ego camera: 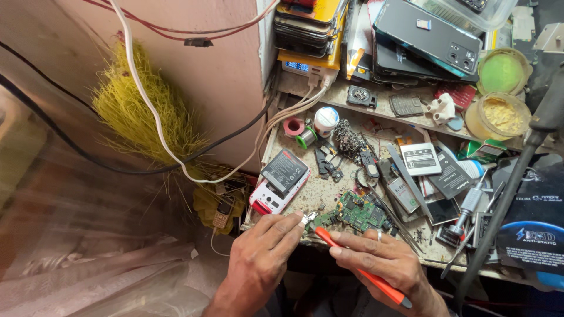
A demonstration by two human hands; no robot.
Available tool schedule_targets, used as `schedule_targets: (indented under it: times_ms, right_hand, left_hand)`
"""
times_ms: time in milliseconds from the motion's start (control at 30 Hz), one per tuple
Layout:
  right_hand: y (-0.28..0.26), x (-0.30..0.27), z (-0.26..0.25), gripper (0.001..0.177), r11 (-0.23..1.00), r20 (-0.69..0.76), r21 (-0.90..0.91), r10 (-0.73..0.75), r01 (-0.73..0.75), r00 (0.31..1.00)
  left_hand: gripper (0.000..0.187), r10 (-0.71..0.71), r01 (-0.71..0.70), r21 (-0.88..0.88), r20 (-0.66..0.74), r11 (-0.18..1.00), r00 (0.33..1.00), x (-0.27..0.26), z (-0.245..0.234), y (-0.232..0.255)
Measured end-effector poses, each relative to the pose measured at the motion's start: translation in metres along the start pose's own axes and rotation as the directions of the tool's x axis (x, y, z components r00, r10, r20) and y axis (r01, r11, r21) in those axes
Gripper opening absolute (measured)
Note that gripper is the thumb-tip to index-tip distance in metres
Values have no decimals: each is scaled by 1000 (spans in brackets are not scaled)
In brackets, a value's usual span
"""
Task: The person uses a red utility knife to scrape a small electronic component on a cluttered workbench. They then apply a liquid from a yellow bottle to the component and use a metal tool to manipulate it. Finally, the person sits on the floor and works on a disassembled mobile phone, connecting a small circuit board to the phone's internal components.
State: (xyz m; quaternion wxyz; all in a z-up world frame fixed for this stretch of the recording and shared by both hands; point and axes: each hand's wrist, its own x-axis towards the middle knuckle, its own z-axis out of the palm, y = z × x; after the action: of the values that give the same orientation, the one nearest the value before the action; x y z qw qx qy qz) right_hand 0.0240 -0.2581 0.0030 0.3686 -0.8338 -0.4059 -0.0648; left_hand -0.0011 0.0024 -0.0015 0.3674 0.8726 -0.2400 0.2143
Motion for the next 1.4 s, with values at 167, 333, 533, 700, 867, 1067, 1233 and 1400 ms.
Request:
schedule_targets:
  times_ms: [167, 333, 533, 700, 867, 1067, 1233, 1400]
  right_hand:
    - [-1, 1, 0, 37, 1000, -55, 1, -15, 15, 998]
    - [0, 4, -1, 38, 999, -19, 2, -50, 50, 999]
    - [-2, 4, -2, 35, 999, -48, 26, -19, 20, 999]
    - [-2, 3, -1, 34, 1000, -32, 26, -6, 7, 999]
    - [-6, -2, -3, 31, 992, -141, 99, 94, -80, 986]
    - [-15, -11, -7, 24, 964, -308, 214, 219, -158, 926]
    - [-18, -13, -6, 25, 854, -226, 330, 486, -403, 844]
    - [-17, -11, -6, 25, 804, -181, 347, 563, -483, 806]
  left_hand:
    - [45, 0, 0, -2, 6, 1000, 1000, -1, 0, -1]
    - [47, 6, -6, 3, 8, 1000, 1000, 0, 0, -1]
    - [43, 0, 0, 2, -20, 1000, 1000, 0, 2, 0]
    - [43, 5, -4, 10, -13, 1000, 1000, -2, 2, -1]
    - [44, 26, -26, 12, -24, 1000, 999, 0, 1, 0]
    - [45, -8, 7, -14, -37, 1000, 999, 11, -8, 15]
    - [44, -212, 216, -71, 68, 974, 975, 23, -7, 17]
    - [31, -294, 302, -70, 103, 951, 950, 35, 9, 13]
